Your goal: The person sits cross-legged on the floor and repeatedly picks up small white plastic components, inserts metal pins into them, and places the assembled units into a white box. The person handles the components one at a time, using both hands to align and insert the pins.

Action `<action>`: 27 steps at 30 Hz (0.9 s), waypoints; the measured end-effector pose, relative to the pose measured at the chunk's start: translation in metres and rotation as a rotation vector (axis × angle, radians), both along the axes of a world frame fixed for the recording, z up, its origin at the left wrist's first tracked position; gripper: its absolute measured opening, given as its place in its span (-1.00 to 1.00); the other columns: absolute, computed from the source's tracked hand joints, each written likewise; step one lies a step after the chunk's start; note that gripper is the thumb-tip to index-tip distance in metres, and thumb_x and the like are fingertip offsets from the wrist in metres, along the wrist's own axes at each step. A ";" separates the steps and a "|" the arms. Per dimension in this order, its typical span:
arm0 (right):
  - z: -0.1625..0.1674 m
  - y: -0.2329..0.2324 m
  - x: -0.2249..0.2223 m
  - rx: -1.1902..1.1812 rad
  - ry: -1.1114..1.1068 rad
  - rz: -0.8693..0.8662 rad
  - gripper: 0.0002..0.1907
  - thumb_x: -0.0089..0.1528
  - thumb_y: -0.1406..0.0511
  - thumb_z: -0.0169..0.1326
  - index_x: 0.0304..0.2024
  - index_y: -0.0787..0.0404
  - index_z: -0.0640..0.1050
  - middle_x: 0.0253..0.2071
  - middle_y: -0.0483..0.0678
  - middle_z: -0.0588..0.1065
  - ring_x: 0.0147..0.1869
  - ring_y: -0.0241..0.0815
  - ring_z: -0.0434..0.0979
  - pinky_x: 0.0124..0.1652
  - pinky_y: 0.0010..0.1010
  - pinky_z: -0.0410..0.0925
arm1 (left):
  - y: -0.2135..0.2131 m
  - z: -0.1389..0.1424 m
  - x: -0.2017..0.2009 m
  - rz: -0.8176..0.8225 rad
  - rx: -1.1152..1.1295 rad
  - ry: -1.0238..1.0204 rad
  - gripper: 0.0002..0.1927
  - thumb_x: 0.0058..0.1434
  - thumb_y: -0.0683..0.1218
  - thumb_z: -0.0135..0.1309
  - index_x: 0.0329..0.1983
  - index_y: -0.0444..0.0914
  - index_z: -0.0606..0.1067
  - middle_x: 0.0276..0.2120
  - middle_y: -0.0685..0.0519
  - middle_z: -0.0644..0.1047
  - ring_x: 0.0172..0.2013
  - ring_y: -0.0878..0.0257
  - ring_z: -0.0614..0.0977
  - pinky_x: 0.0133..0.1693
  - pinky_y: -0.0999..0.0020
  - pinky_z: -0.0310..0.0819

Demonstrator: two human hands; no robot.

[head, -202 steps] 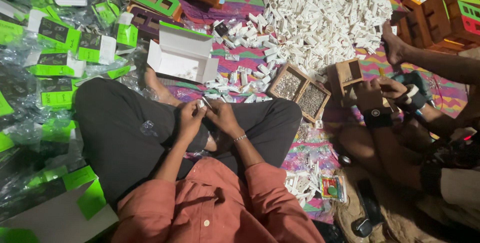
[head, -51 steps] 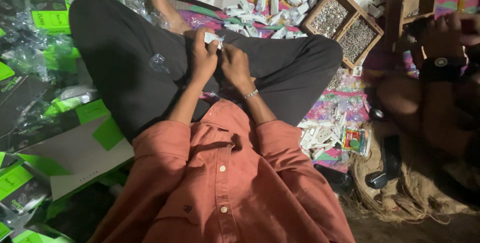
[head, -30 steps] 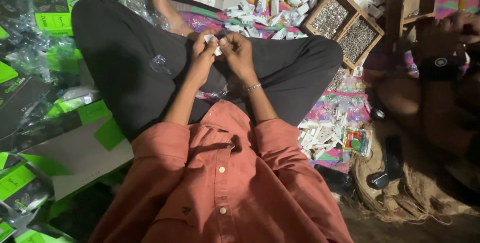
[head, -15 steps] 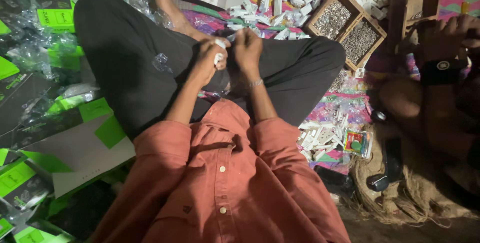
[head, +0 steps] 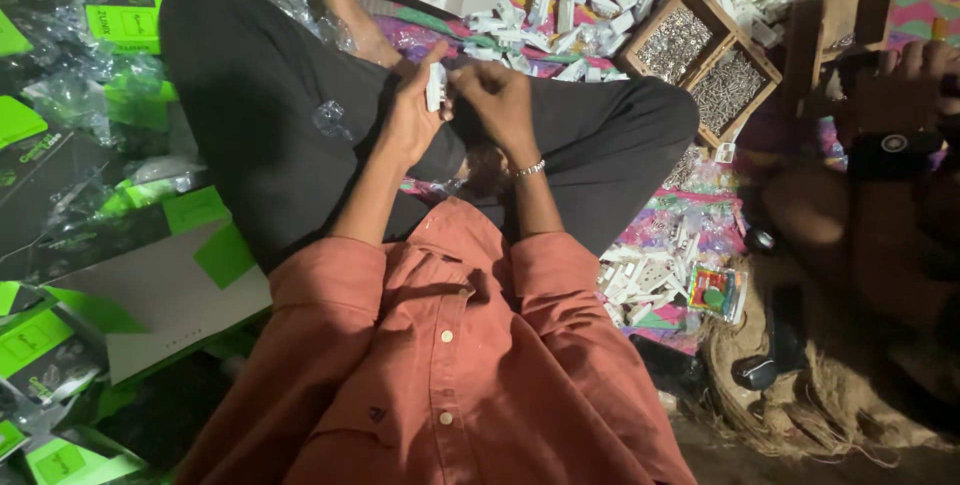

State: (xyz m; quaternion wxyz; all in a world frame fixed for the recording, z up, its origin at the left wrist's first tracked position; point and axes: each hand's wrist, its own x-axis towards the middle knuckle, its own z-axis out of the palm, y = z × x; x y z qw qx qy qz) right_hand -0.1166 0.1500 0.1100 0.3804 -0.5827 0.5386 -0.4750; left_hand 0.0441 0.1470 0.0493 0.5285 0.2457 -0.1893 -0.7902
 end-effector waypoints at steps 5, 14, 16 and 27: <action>-0.014 -0.004 0.000 0.162 -0.028 0.199 -0.82 0.26 0.32 0.19 -0.31 0.37 0.63 -0.47 -0.16 0.58 -0.40 -0.49 0.48 -0.39 -0.55 0.36 | 0.000 -0.005 -0.001 -0.023 -0.063 -0.188 -0.51 0.52 0.04 -0.12 0.46 -0.17 0.33 -0.17 0.16 0.54 -0.27 0.45 0.47 -0.30 0.51 0.30; -0.025 -0.004 -0.003 0.114 0.047 0.159 -0.78 0.23 0.31 0.20 -0.43 0.37 0.57 -0.57 -0.18 0.45 -0.46 -0.50 0.34 -0.48 -0.50 0.26 | 0.004 0.003 -0.009 -0.019 -0.125 -0.574 -0.48 0.57 0.15 -0.18 0.46 -0.17 0.40 -0.37 0.27 0.32 -0.44 0.55 0.29 -0.44 0.63 0.22; -0.020 -0.003 -0.002 0.129 0.075 0.133 -0.79 0.20 0.29 0.18 -0.42 0.35 0.60 -0.60 -0.17 0.48 -0.48 -0.51 0.38 -0.49 -0.49 0.28 | 0.005 0.003 -0.010 -0.026 -0.147 -0.566 -0.48 0.53 0.12 -0.13 0.45 -0.18 0.38 -0.36 0.26 0.38 -0.45 0.53 0.30 -0.44 0.62 0.23; -0.022 -0.003 0.002 0.031 0.316 0.059 -0.73 0.19 0.26 0.10 -0.39 0.42 0.53 -0.54 0.25 0.44 -0.53 0.00 0.47 -0.42 -0.19 0.33 | 0.008 0.013 -0.020 0.495 -0.722 -1.158 -0.76 0.52 -0.14 -0.08 -0.07 -0.39 0.55 -0.25 -0.12 0.57 -0.23 0.00 0.61 -0.15 0.16 0.49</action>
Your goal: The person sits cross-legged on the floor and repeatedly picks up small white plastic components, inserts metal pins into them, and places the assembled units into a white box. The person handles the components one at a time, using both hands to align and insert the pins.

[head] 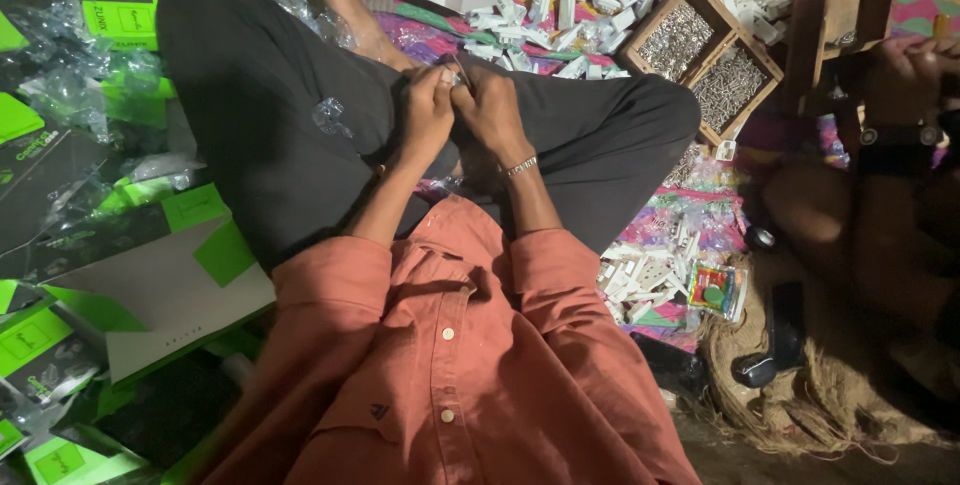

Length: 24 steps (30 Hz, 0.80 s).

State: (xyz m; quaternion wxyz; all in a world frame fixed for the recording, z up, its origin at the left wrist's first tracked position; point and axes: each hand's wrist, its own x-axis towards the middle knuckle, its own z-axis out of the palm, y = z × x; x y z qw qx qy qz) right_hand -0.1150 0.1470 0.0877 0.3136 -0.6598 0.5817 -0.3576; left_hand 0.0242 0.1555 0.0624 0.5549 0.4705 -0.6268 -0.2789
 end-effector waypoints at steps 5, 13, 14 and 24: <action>-0.025 -0.009 -0.008 0.082 -0.034 -0.003 -0.69 0.23 0.25 0.12 -0.42 0.43 0.53 -0.59 0.16 0.42 -0.54 -0.12 0.42 -0.47 -0.24 0.29 | 0.002 0.007 0.001 0.016 0.017 -0.058 -0.83 0.44 -0.24 -0.06 -0.15 -0.41 0.54 -0.26 -0.20 0.58 -0.24 -0.12 0.63 -0.17 0.12 0.50; -0.013 -0.008 -0.018 0.466 -0.468 -0.016 -0.68 0.33 0.26 0.01 -0.48 0.31 0.56 -0.62 -0.16 0.48 -0.64 -0.44 0.35 -0.64 -0.56 0.15 | -0.004 0.001 0.010 -0.199 0.425 0.320 -0.72 0.50 -0.06 -0.08 -0.08 -0.35 0.57 -0.47 0.12 0.47 -0.48 0.39 0.45 -0.42 0.45 0.34; -0.007 -0.007 -0.016 0.487 -0.493 0.008 -0.68 0.32 0.27 0.00 -0.46 0.31 0.58 -0.59 -0.15 0.50 -0.62 -0.43 0.38 -0.63 -0.56 0.17 | -0.004 -0.001 0.011 -0.229 0.530 0.387 -0.70 0.51 -0.03 -0.09 -0.05 -0.33 0.57 -0.50 0.16 0.42 -0.52 0.45 0.40 -0.47 0.50 0.29; -0.006 -0.001 -0.001 0.493 -0.599 0.039 -0.68 0.34 0.23 0.07 -0.41 0.35 0.57 -0.52 -0.10 0.54 -0.55 -0.39 0.46 -0.55 -0.55 0.28 | -0.009 -0.018 0.010 -0.282 0.542 0.472 -0.76 0.54 -0.05 -0.12 0.05 -0.27 0.49 -0.34 0.17 0.47 -0.44 0.47 0.44 -0.40 0.55 0.38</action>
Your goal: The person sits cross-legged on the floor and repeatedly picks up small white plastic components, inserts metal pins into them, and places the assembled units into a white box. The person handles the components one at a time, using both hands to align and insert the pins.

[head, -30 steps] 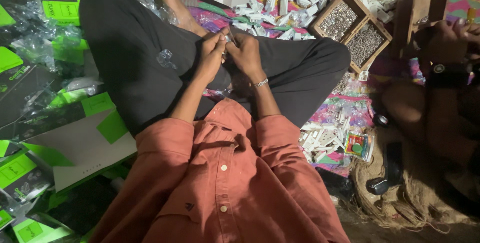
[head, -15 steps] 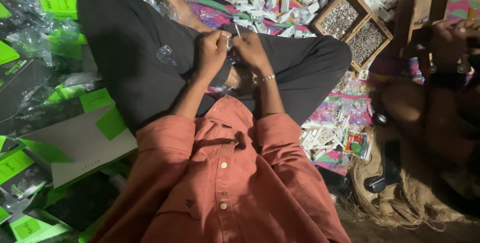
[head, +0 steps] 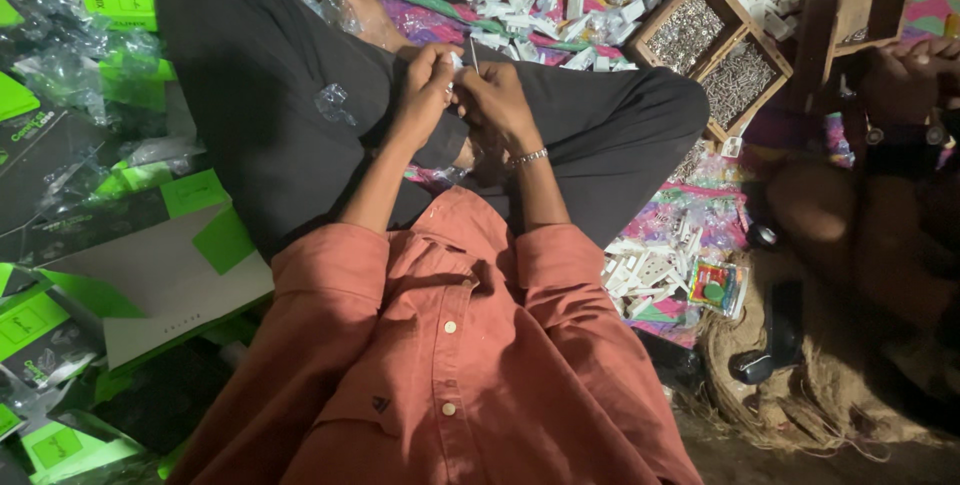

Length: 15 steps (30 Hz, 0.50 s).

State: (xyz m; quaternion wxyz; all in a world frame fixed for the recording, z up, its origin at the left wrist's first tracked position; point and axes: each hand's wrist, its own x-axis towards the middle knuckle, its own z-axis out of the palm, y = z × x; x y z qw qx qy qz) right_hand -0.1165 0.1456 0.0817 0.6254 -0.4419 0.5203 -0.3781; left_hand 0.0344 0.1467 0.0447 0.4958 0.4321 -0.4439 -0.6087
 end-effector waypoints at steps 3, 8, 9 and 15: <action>-0.004 -0.001 0.001 0.001 0.043 0.015 -0.65 0.36 0.19 0.06 -0.40 0.32 0.56 -0.53 -0.15 0.48 -0.54 -0.41 0.40 -0.55 -0.54 0.26 | 0.002 0.002 -0.002 -0.017 -0.108 -0.065 -0.82 0.52 -0.12 -0.03 0.06 -0.28 0.50 -0.29 0.17 0.46 -0.35 0.46 0.44 -0.33 0.54 0.38; 0.010 -0.004 -0.003 0.080 0.079 0.113 -0.63 0.35 0.13 -0.04 -0.36 0.27 0.55 -0.57 -0.16 0.45 -0.60 -0.40 0.34 -0.61 -0.52 0.19 | 0.007 0.018 -0.003 0.033 -0.102 -0.149 -0.84 0.41 -0.18 0.01 -0.07 -0.28 0.58 -0.25 0.16 0.48 -0.40 0.44 0.45 -0.38 0.53 0.35; 0.013 -0.004 -0.004 0.127 0.109 0.108 -0.63 0.34 0.13 -0.05 -0.38 0.27 0.53 -0.59 -0.16 0.42 -0.63 -0.39 0.30 -0.64 -0.51 0.15 | 0.008 0.021 -0.003 0.057 -0.183 -0.194 -0.84 0.40 -0.20 0.03 -0.06 -0.30 0.60 -0.23 0.14 0.47 -0.34 0.42 0.45 -0.33 0.53 0.35; 0.014 -0.002 -0.006 0.145 -0.178 0.036 -0.75 0.36 0.25 0.03 -0.37 0.25 0.51 -0.56 -0.20 0.39 -0.60 -0.40 0.27 -0.62 -0.52 0.11 | 0.009 0.024 -0.001 0.062 -0.313 -0.211 -0.81 0.38 -0.23 0.10 0.00 -0.32 0.64 -0.15 0.08 0.48 -0.20 0.39 0.45 -0.16 0.50 0.33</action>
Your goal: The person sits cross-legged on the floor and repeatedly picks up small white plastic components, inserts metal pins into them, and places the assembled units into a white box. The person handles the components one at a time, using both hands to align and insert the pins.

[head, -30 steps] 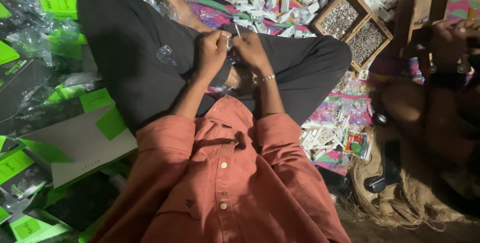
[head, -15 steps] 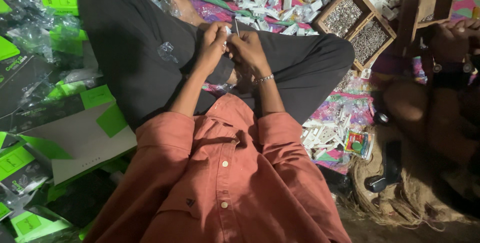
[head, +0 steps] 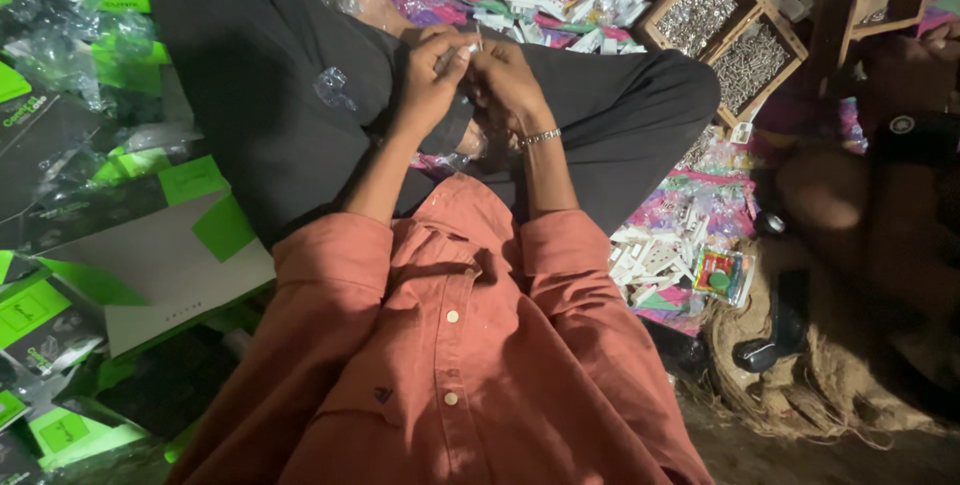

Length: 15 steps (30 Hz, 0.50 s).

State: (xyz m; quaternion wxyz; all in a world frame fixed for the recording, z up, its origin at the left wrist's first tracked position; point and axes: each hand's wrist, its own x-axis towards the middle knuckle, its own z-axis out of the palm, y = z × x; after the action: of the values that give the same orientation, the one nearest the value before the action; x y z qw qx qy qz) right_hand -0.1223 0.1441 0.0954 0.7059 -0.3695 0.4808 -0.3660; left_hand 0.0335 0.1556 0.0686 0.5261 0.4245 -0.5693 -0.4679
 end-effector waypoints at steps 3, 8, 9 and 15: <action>-0.009 0.000 -0.001 -0.050 -0.047 -0.047 -0.75 0.40 0.30 0.06 -0.35 0.31 0.51 -0.51 -0.16 0.45 -0.55 -0.40 0.32 -0.56 -0.54 0.16 | -0.002 -0.006 0.001 -0.037 0.019 0.113 -0.80 0.42 -0.24 0.08 0.05 -0.33 0.61 -0.11 0.07 0.53 -0.13 0.37 0.52 -0.08 0.49 0.42; -0.018 -0.002 0.002 -0.100 0.072 -0.088 -0.81 0.32 0.32 0.05 -0.27 0.34 0.58 -0.45 -0.09 0.58 -0.53 -0.40 0.45 -0.54 -0.56 0.25 | -0.008 -0.014 0.002 -0.019 0.312 0.345 -0.75 0.49 -0.20 -0.04 0.16 -0.32 0.53 -0.15 0.12 0.58 -0.27 0.43 0.54 -0.26 0.53 0.48; -0.019 -0.003 0.003 -0.152 0.102 -0.116 -0.83 0.31 0.33 0.07 -0.25 0.34 0.59 -0.45 -0.07 0.58 -0.52 -0.39 0.49 -0.51 -0.56 0.31 | -0.008 -0.015 0.001 -0.002 0.292 0.320 -0.74 0.48 -0.19 -0.02 0.17 -0.32 0.52 -0.15 0.12 0.59 -0.28 0.43 0.54 -0.27 0.53 0.48; -0.027 -0.003 0.002 -0.204 0.158 -0.152 -0.80 0.36 0.31 0.05 -0.30 0.33 0.57 -0.50 -0.15 0.50 -0.53 -0.43 0.38 -0.53 -0.54 0.20 | -0.008 -0.020 -0.003 0.046 0.238 0.215 -0.72 0.47 -0.18 0.00 0.18 -0.37 0.50 -0.26 0.10 0.58 -0.41 0.42 0.50 -0.35 0.50 0.46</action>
State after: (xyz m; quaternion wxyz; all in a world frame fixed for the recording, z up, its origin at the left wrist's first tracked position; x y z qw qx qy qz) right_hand -0.1201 0.1406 0.0683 0.5950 -0.4293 0.5218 -0.4352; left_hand 0.0301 0.1478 0.0488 0.5406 0.4441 -0.4403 -0.5627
